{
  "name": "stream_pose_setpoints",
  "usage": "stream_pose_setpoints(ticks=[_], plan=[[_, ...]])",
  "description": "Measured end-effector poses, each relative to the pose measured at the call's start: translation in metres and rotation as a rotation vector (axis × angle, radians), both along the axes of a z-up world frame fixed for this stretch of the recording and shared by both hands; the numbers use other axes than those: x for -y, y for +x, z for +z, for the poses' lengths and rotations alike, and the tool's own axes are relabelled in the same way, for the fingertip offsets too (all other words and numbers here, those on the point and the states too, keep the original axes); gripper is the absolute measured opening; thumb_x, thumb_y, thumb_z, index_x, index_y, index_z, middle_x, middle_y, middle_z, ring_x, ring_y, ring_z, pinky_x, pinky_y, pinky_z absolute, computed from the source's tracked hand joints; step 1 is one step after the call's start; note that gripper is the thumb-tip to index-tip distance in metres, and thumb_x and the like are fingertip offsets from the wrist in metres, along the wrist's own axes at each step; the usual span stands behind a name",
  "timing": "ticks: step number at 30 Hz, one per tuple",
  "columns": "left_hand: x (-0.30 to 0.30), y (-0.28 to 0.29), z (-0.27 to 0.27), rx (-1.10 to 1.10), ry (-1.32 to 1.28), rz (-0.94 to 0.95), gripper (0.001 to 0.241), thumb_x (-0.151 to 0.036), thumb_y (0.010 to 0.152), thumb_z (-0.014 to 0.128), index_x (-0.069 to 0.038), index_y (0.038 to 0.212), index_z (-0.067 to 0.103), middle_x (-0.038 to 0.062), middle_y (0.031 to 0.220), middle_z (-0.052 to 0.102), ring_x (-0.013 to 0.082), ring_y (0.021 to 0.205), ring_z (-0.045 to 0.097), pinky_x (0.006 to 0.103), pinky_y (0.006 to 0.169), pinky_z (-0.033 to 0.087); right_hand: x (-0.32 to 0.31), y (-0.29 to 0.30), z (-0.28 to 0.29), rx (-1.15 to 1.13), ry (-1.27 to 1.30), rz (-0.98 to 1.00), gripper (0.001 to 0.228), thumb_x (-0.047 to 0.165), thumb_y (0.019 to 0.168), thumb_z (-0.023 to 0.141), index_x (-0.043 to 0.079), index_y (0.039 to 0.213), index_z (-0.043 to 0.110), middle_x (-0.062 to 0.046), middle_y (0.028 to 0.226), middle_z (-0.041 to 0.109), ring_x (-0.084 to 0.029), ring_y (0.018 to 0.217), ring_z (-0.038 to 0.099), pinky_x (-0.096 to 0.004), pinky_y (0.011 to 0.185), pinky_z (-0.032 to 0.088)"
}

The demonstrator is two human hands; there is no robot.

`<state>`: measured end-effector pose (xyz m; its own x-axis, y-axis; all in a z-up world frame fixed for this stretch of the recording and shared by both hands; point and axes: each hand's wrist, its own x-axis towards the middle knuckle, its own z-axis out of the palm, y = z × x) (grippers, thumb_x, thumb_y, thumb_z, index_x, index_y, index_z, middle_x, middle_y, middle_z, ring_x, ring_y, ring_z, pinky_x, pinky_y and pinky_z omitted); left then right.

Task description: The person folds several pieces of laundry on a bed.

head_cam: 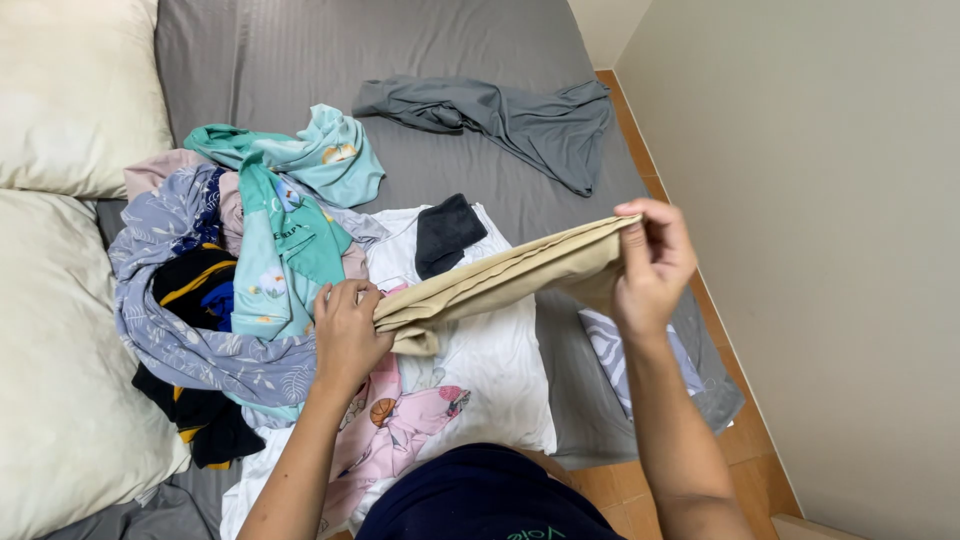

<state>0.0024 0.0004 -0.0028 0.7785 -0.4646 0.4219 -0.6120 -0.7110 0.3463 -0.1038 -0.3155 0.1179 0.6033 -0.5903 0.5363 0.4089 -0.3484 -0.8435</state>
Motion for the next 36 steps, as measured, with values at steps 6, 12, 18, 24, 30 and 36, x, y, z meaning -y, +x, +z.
stream_pose_setpoints(ticks=[6, 12, 18, 24, 30, 36], plan=[[-0.022, 0.023, -0.02, -0.385, -0.068, -0.085, 0.029, -0.019, 0.074, 0.076, -0.001, 0.095, 0.066, 0.019, 0.091, 0.069, 0.0381, 0.091, 0.065, 0.0462, 0.09, 0.049, 0.057, -0.003, 0.012, 0.072, -0.023, 0.05, 0.005, 0.002, 0.112, 0.063, 0.004, 0.116, 0.062, 0.0, 0.107, 0.063, -0.008, 0.098, 0.057, -0.023, 0.09, 0.046], [-0.044, 0.039, 0.01, -0.659, -0.142, -0.066, 0.025, -0.019, 0.086, 0.062, -0.002, 0.105, 0.062, 0.025, 0.075, 0.068, 0.0414, 0.07, 0.069, 0.0491, 0.069, 0.053, 0.091, -0.014, 0.022, 0.081, 0.108, 0.458, 0.009, 0.004, 0.113, 0.063, 0.006, 0.119, 0.058, -0.006, 0.11, 0.063, -0.012, 0.103, 0.058, -0.023, 0.094, 0.048], [-0.048, 0.05, 0.04, -0.371, -0.32, 0.05, 0.02, -0.006, 0.1, 0.052, -0.001, 0.119, 0.057, 0.025, 0.087, 0.066, 0.0402, 0.081, 0.068, 0.0485, 0.075, 0.051, 0.123, -0.01, 0.013, -0.109, 0.035, 0.434, 0.017, 0.001, 0.106, 0.071, 0.005, 0.113, 0.056, -0.007, 0.1, 0.067, -0.01, 0.089, 0.061, -0.023, 0.079, 0.051], [-0.072, 0.06, 0.103, -0.058, -0.222, -0.329, 0.015, 0.002, 0.097, 0.062, -0.001, 0.112, 0.061, 0.017, 0.108, 0.066, 0.0359, 0.099, 0.069, 0.042, 0.086, 0.056, 0.158, -0.016, 0.011, -0.413, -0.174, 0.31, 0.015, 0.001, 0.098, 0.074, 0.001, 0.113, 0.073, -0.006, 0.103, 0.071, -0.011, 0.096, 0.068, -0.026, 0.086, 0.058], [-0.068, 0.055, 0.13, -0.11, -0.061, -0.462, 0.025, -0.017, 0.086, 0.076, -0.007, 0.108, 0.072, 0.009, 0.099, 0.072, 0.0277, 0.081, 0.071, 0.0361, 0.07, 0.057, 0.166, -0.032, 0.031, -0.657, -0.412, 0.233, 0.009, 0.003, 0.096, 0.073, 0.002, 0.104, 0.077, -0.007, 0.099, 0.077, -0.015, 0.095, 0.073, -0.029, 0.087, 0.061], [-0.056, 0.059, 0.132, -0.171, -0.058, -0.437, 0.027, -0.02, 0.085, 0.077, -0.004, 0.106, 0.07, 0.01, 0.099, 0.072, 0.0278, 0.079, 0.072, 0.037, 0.067, 0.057, 0.168, -0.037, 0.048, -0.719, -0.442, 0.125, 0.007, 0.002, 0.094, 0.076, 0.002, 0.1, 0.078, -0.009, 0.095, 0.077, -0.017, 0.091, 0.074, -0.03, 0.086, 0.061]])
